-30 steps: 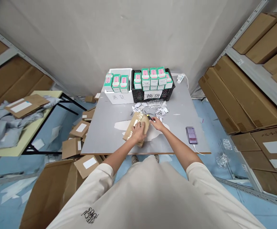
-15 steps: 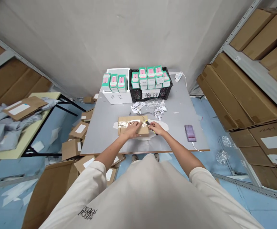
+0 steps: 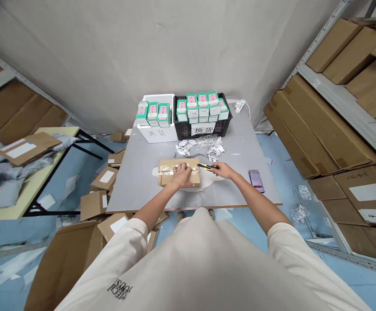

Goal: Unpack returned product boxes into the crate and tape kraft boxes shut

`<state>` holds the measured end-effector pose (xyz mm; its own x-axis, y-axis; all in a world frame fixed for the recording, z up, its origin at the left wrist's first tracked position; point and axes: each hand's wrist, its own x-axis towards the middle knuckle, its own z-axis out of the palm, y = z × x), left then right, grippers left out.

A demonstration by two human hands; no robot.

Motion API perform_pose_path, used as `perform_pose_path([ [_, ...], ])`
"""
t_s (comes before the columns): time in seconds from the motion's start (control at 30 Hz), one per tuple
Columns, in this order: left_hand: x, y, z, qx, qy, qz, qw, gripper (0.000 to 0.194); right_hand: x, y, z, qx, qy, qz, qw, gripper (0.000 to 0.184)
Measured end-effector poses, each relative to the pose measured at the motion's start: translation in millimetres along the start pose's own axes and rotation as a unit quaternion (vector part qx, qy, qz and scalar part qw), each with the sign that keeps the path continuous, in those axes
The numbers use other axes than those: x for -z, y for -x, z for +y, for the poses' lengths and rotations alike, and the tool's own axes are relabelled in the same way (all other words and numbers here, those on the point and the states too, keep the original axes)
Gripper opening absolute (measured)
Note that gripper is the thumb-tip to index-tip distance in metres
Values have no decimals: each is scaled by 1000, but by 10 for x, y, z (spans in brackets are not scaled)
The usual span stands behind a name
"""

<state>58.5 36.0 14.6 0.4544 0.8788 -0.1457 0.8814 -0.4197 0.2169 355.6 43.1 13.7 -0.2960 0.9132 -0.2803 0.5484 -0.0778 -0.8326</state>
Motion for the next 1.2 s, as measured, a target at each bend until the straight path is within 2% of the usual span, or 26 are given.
perform_pose_path([
  [0.23,-25,-28,28,-12,-14,-4,1000,85,166,-192,-102,61,157,5,986,19],
  [0.5,-63,-23,23,-3,-19,-2,1000,85,50,-447,-192,59,216,-19,974,9],
  [0.7,-56,2,6,-9,-10,3,1000,85,79,-345,-124,48,170,-79,981,20],
  [0.8,-38,4,1,-7,-3,-1,1000,84,119,-257,-53,21,141,-99,985,24],
  [0.97,-43,-18,-4,-1,1,0,1000,84,0,-103,11,-36,76,-158,984,29],
  [1.07,-64,-9,-25,-4,4,10,1000,84,-97,17,50,-47,40,-143,988,29],
  [1.2,-49,40,-83,-29,45,31,998,77,-88,161,100,-59,-30,-75,995,33],
])
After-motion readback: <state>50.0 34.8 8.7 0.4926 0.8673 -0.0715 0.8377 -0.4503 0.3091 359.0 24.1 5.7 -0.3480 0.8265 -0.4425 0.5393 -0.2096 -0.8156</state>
